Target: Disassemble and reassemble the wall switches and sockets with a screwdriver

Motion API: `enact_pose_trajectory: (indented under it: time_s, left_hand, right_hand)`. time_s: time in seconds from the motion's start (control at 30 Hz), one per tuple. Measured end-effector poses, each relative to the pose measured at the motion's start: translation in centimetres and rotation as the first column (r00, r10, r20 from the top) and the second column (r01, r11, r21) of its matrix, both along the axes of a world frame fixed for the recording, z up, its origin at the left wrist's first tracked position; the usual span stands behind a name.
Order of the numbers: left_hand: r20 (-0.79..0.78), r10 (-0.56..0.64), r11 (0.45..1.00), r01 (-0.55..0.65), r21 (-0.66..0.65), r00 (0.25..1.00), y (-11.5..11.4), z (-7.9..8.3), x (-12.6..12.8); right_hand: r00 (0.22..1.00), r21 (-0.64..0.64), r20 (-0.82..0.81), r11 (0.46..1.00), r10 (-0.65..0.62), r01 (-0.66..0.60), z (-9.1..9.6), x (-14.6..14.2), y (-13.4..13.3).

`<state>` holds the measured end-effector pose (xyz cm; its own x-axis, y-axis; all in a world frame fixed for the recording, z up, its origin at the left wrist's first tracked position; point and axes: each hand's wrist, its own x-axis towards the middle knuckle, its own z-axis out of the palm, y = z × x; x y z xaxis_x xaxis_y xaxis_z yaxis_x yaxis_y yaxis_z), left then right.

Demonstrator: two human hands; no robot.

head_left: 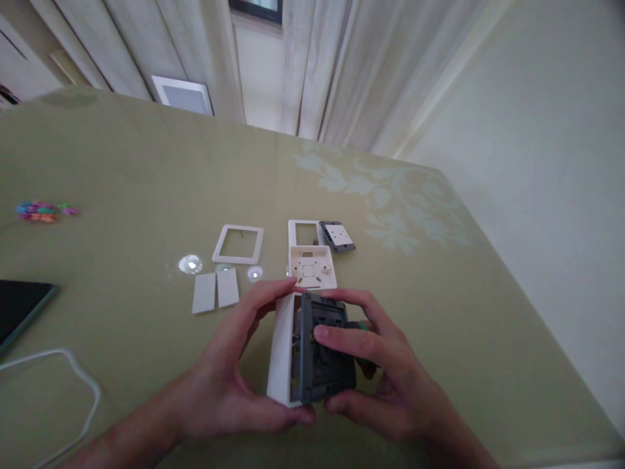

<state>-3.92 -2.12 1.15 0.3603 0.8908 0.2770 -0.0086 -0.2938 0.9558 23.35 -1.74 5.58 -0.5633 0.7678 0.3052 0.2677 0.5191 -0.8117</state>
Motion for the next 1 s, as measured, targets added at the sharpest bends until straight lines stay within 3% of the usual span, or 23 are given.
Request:
enact_pose_trajectory:
  time_s: [0.43, 1.0]
  left_hand:
    - [0.003, 0.01, 1.0, -0.01, 0.024, 1.0, -0.1, -0.3, -0.1]
    - [-0.052, 0.038, 0.997, -0.035, 0.07, 0.998, -0.2, -1.3, -0.1]
  right_hand:
    - [0.999, 0.01, 0.008, 0.999, 0.034, -0.034, 0.4, -0.1, -0.2]
    - [0.955, 0.202, 0.297, 0.978, -0.011, -0.052, 0.7, 0.6, -0.2]
